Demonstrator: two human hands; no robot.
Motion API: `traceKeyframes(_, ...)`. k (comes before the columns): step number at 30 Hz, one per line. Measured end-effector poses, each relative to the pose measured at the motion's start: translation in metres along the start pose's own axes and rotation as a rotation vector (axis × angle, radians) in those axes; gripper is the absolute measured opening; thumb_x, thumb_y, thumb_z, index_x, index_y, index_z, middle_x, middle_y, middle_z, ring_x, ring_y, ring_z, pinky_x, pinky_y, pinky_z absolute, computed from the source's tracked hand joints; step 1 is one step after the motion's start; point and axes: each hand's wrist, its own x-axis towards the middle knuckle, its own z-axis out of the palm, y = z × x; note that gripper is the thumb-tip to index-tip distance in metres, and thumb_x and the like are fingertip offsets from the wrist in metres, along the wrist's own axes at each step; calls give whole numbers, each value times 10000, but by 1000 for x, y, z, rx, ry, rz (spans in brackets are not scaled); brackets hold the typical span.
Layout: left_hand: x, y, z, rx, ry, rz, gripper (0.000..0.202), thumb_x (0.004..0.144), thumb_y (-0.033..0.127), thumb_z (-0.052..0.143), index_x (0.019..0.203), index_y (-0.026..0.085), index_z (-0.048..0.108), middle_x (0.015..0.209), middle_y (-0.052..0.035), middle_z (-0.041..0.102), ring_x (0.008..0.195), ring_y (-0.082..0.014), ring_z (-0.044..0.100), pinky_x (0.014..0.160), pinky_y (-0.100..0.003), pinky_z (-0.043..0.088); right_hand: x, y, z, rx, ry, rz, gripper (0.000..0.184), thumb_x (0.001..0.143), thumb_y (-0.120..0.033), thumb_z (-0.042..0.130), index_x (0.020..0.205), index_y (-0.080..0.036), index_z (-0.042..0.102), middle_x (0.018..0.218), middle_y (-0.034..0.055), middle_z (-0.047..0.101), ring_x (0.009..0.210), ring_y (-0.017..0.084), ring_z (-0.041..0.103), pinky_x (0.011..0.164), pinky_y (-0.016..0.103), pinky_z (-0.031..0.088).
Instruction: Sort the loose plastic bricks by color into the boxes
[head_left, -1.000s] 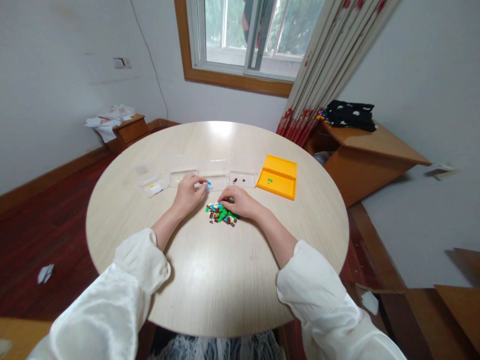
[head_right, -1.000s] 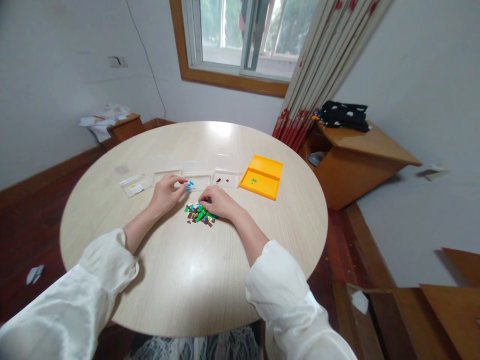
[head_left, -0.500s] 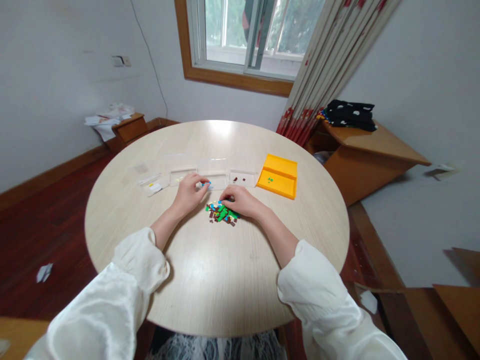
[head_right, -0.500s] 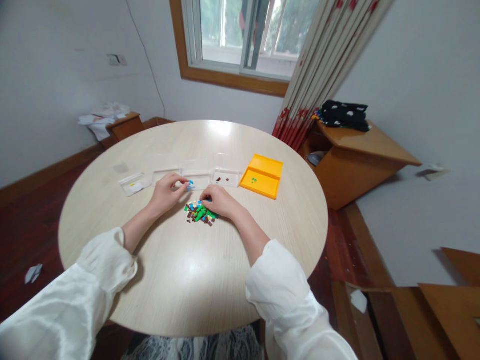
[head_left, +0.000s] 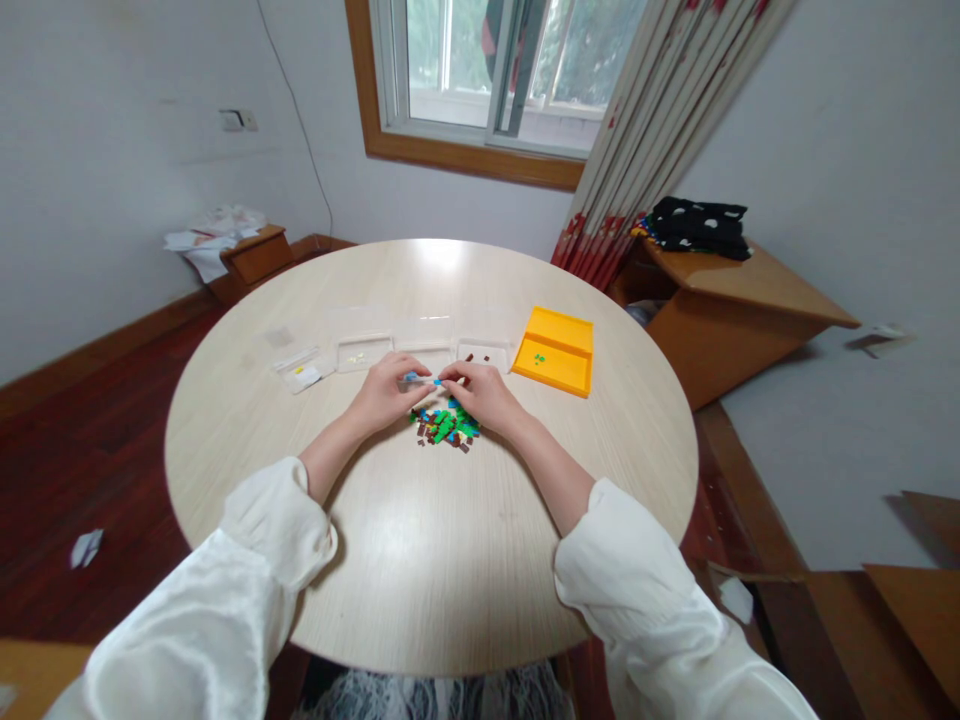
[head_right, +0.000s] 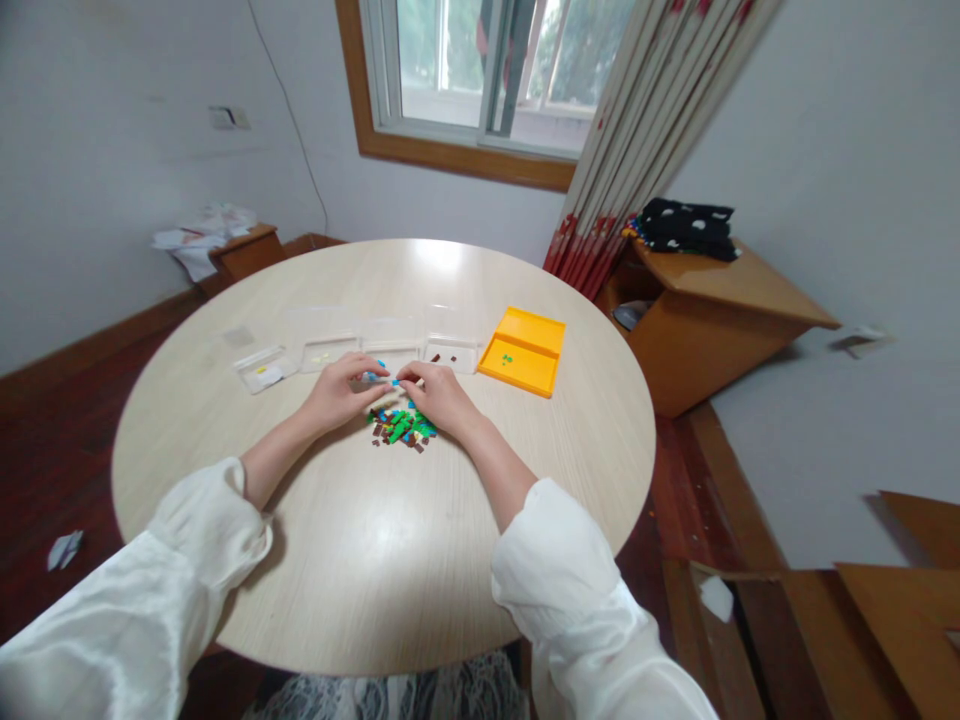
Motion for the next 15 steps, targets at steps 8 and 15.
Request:
traceKeyframes(8, 1, 5, 0, -3, -49, -29, 96, 777, 284, 651, 781, 190, 668, 805, -39, 659, 809, -179, 579, 761, -319, 451, 1, 0, 4, 65, 45, -10, 87, 786, -155, 580, 801, -161, 666, 743, 7, 676, 694, 116, 597, 677, 245, 455)
traceKeyframes(15, 0, 3, 0, 15, -33, -51, 73, 785, 236, 614, 777, 188, 669, 819, -42, 665, 813, -178, 573, 772, -321, 449, 1, 1, 4, 82, 48, -3, 116, 780, -114, 551, 790, -160, 657, 755, 3, 676, 710, 112, 606, 690, 239, 458)
